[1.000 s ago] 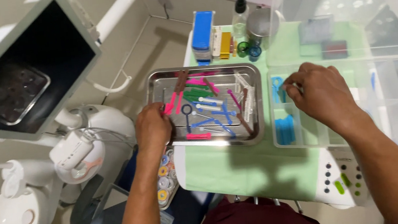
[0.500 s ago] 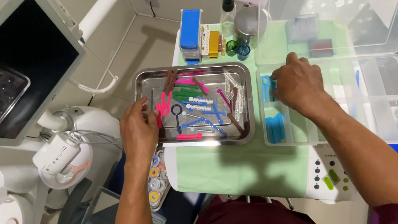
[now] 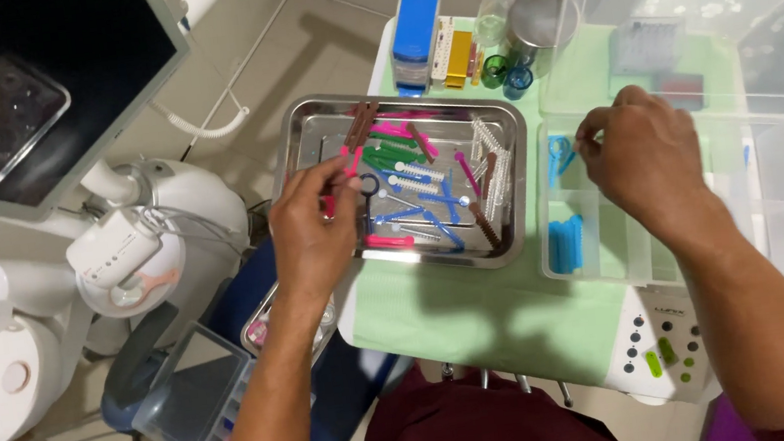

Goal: Sorting and organizing dental interproximal wedges and small tools from a metal tray into a plastic compartmented storage box.

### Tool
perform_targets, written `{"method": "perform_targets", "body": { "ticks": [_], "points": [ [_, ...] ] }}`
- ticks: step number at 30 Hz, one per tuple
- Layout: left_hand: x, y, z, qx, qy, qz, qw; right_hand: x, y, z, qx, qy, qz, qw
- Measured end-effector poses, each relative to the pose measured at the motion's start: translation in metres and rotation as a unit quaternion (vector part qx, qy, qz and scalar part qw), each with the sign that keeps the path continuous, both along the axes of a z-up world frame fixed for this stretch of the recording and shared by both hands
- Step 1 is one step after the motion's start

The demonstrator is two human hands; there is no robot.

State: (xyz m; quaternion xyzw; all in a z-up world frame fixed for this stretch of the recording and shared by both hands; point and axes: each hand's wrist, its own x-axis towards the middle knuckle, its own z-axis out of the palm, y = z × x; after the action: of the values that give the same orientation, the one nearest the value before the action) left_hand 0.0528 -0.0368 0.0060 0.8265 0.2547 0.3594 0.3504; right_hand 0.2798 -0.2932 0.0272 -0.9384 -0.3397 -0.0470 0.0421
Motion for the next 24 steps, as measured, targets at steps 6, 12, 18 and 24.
{"method": "perform_targets", "body": {
  "ticks": [6, 12, 18, 24],
  "points": [
    [0.011, -0.052, 0.018, -0.071, -0.051, -0.158, 0.983, -0.071, 0.014, 0.074, 0.16, 0.018, 0.133, 0.978],
    [-0.018, -0.08, 0.016, -0.07, -0.093, -0.2, 0.973, -0.115, 0.032, 0.06, 0.236, 0.188, 0.21, 0.93],
    [-0.082, -0.092, -0.014, -0.208, -0.008, -0.153, 0.966, -0.157, 0.048, 0.024, 0.246, 0.284, 0.195, 0.906],
    [-0.153, -0.07, -0.12, -0.306, -0.007, -0.066, 0.95, -0.206, 0.082, -0.019, 0.175, 0.244, 0.284, 0.91]
  ]
}}
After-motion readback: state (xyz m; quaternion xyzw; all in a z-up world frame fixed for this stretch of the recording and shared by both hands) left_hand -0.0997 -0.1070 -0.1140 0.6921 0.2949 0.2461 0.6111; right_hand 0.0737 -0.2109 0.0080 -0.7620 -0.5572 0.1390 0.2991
